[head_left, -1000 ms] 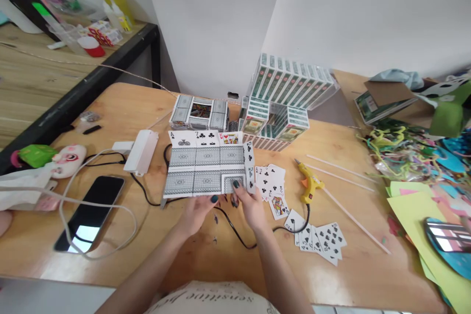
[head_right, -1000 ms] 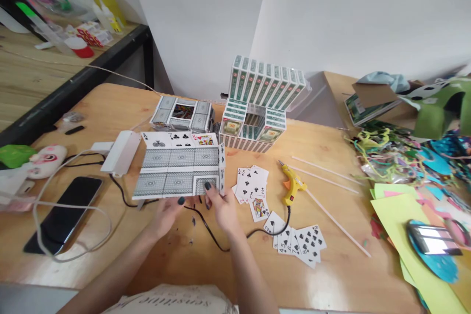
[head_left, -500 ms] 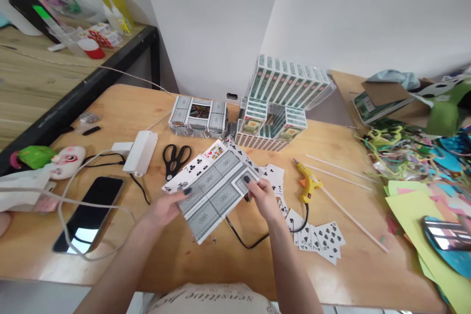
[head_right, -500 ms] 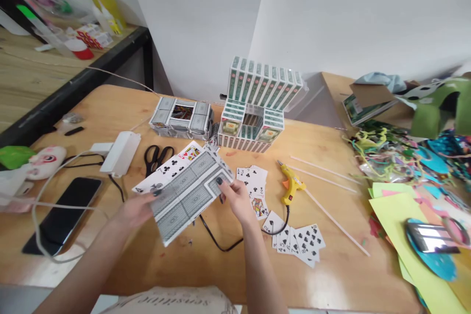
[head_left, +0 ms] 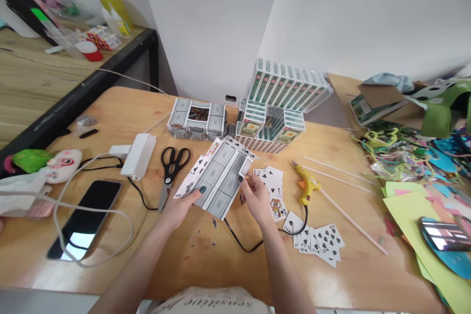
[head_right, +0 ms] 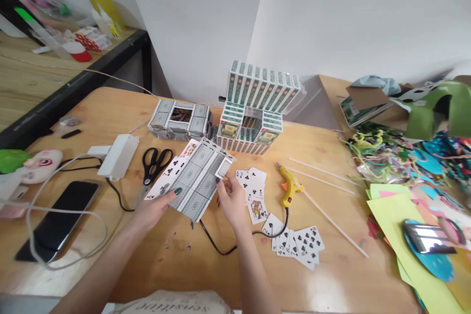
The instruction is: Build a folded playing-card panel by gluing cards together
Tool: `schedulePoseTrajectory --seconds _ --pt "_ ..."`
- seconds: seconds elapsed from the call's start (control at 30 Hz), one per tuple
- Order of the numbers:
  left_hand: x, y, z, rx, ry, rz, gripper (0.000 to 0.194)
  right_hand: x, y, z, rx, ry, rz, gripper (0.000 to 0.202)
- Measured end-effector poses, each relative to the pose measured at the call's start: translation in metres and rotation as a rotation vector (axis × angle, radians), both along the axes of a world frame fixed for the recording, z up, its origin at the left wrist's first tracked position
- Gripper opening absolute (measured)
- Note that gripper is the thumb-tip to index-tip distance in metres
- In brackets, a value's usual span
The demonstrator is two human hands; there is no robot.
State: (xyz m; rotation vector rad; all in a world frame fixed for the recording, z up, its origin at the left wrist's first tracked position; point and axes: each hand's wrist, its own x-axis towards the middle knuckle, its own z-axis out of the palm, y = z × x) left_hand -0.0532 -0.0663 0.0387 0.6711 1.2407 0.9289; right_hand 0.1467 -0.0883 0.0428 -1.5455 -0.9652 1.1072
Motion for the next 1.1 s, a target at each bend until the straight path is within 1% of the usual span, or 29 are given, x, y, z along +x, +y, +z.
schedulePoseTrajectory --seconds 0.07,0.17,0.23,0.3,0.37,0.4,0.47,0.5,0.57,0.6,0.67,0.73,0.87,0.93,1.03,1.1 --pt "0.001 -0.002 -0.001 0.023 0.022 -0.014 0.050 -0.002 0.000 0.001 0.016 -0.080 -0.055 0.051" --pt "0.003 -0.004 -0.004 0.047 0.038 -0.030 0.058 -0.005 0.000 0.002 0.021 -0.211 -0.111 0.048" --pt "0.004 -0.005 -0.006 0.036 0.024 -0.017 0.061 -0.004 -0.001 0.001 0.018 -0.262 -0.079 0.046" --pt "0.005 -0.005 -0.007 0.005 0.003 0.013 0.057 0.001 -0.002 -0.001 0.023 -0.285 -0.017 0.044" --pt "0.006 -0.004 -0.006 -0.019 -0.026 0.044 0.052 0.010 -0.003 -0.004 0.028 -0.337 -0.009 0.040" --pt "0.006 -0.003 -0.005 -0.017 -0.035 0.058 0.050 0.016 -0.003 -0.006 0.022 -0.386 -0.038 0.039" --pt "0.005 -0.001 -0.004 0.013 -0.031 0.078 0.052 0.032 -0.003 -0.010 -0.019 -0.562 -0.117 0.040" --pt "0.004 0.000 -0.004 0.025 -0.016 0.086 0.053 0.040 -0.003 -0.013 -0.045 -0.644 -0.143 0.043" --pt "0.003 0.001 -0.005 0.022 0.010 0.091 0.053 0.054 -0.004 -0.018 -0.107 -0.762 -0.131 0.058" --pt "0.002 0.002 -0.005 0.006 0.011 0.086 0.052 0.060 -0.005 -0.020 -0.134 -0.800 -0.108 0.062" --pt "0.001 0.002 -0.005 -0.032 -0.006 0.093 0.052 0.068 -0.006 -0.022 -0.175 -0.837 -0.060 0.065" --pt "0.003 0.002 -0.003 -0.045 -0.042 0.122 0.057 0.070 -0.007 -0.023 -0.202 -0.843 -0.042 0.065" --pt "0.006 0.001 0.003 -0.022 -0.130 0.165 0.064 0.069 -0.009 -0.020 -0.212 -0.827 -0.093 0.062" --pt "0.006 0.001 0.004 -0.012 -0.160 0.161 0.063 0.071 -0.011 -0.019 -0.208 -0.819 -0.089 0.061" --pt "0.004 0.002 0.005 -0.019 -0.199 0.146 0.056 0.075 -0.015 -0.017 -0.200 -0.822 -0.024 0.062" --pt "0.003 0.002 0.005 -0.046 -0.211 0.142 0.052 0.077 -0.016 -0.016 -0.216 -0.827 0.014 0.058"
